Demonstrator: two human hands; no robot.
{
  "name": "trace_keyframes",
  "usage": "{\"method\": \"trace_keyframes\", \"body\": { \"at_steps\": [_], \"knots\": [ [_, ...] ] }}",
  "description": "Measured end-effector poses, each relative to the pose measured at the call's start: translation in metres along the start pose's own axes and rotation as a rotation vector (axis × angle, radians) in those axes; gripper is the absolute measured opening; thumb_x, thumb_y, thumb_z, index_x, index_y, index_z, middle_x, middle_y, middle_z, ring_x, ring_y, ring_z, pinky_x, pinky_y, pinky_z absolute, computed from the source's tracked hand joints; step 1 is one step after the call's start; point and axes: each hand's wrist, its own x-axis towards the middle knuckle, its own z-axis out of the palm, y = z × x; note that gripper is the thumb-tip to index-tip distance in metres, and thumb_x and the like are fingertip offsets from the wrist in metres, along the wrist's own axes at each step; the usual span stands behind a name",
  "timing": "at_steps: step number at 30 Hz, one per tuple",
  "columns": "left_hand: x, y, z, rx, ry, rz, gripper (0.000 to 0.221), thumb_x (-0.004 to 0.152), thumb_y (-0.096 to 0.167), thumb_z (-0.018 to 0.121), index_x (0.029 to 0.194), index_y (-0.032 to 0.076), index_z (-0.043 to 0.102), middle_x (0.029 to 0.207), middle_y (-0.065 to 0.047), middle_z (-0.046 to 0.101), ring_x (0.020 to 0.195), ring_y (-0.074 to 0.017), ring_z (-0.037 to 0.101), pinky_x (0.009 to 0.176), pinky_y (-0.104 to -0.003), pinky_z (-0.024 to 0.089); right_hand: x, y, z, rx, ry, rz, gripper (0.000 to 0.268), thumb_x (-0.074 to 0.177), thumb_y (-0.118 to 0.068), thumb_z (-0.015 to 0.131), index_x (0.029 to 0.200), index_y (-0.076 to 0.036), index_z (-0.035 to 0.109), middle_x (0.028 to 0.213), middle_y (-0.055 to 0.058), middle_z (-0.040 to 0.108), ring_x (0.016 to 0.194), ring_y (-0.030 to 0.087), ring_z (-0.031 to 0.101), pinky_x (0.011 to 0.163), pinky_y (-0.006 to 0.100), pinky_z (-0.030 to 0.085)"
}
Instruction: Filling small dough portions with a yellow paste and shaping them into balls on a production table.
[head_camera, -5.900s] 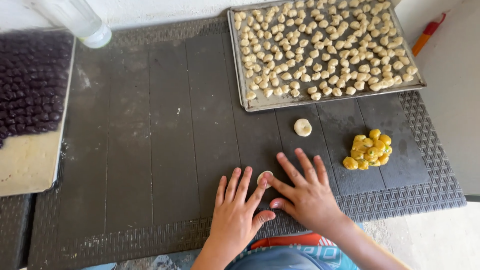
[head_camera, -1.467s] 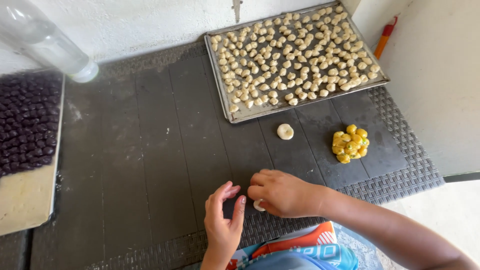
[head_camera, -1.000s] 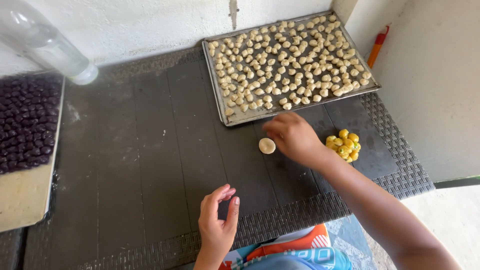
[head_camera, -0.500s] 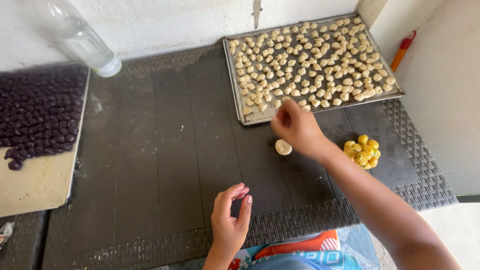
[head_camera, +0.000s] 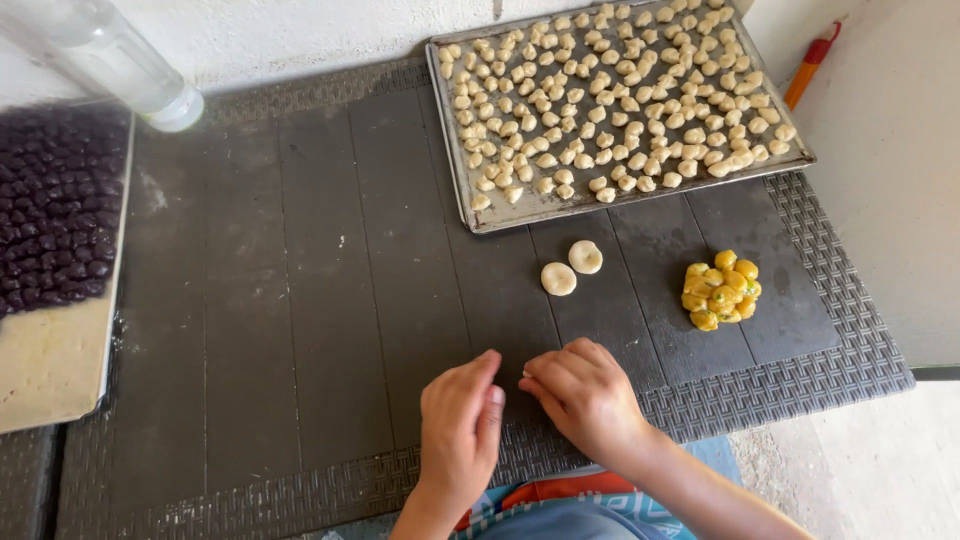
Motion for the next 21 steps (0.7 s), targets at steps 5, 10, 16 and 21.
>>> {"method": "trace_keyframes", "body": {
  "at_steps": [5,10,16,21],
  "knots": [
    [-0.018,0.004,0.005,0.376,-0.353,0.154,0.061,0.110,0.052,0.044,0.148,0.007,0.058,0.159,-0.006,0.054,0.150,-0.0366,0.040,0.117,-0.063,0.029,-0.046,-0.007,-0.013,-0.267,-0.127,-0.103,0.034,0.102,-0.036,0.064,0.128,-0.015,0.070,0.136,-0.001,0.069,0.129,0.033,0.058,0.101,0.046,0.046],
    [-0.022,0.005,0.001,0.440,-0.377,0.161,0.070,0.106,0.064,0.044,0.162,0.022,0.043,0.169,-0.009,0.040,0.150,-0.0394,0.042,0.118,-0.066,0.029,-0.066,0.006,-0.022,-0.462,-0.233,-0.029,0.070,0.097,-0.073,0.046,0.157,-0.038,0.050,0.172,-0.003,0.037,0.156,0.039,0.038,0.121,0.057,0.036],
    [-0.020,0.008,-0.003,0.427,-0.380,0.202,0.062,0.104,0.062,0.048,0.150,0.022,0.058,0.160,-0.014,0.050,0.148,-0.0397,0.041,0.118,-0.067,0.028,-0.037,0.049,-0.043,-0.452,-0.248,-0.102,0.056,0.098,-0.072,0.048,0.143,-0.042,0.063,0.167,0.002,0.042,0.155,0.043,0.035,0.119,0.066,0.032],
    [-0.027,0.006,-0.002,0.460,-0.359,0.153,0.065,0.104,0.060,0.052,0.156,0.021,0.050,0.154,-0.017,0.053,0.146,-0.0352,0.047,0.120,-0.062,0.032,-0.016,0.130,-0.093,-0.757,-0.481,0.492,0.053,0.108,-0.039,0.040,0.155,-0.017,0.049,0.169,0.015,0.037,0.160,0.046,0.022,0.124,0.067,0.024]
  ]
}}
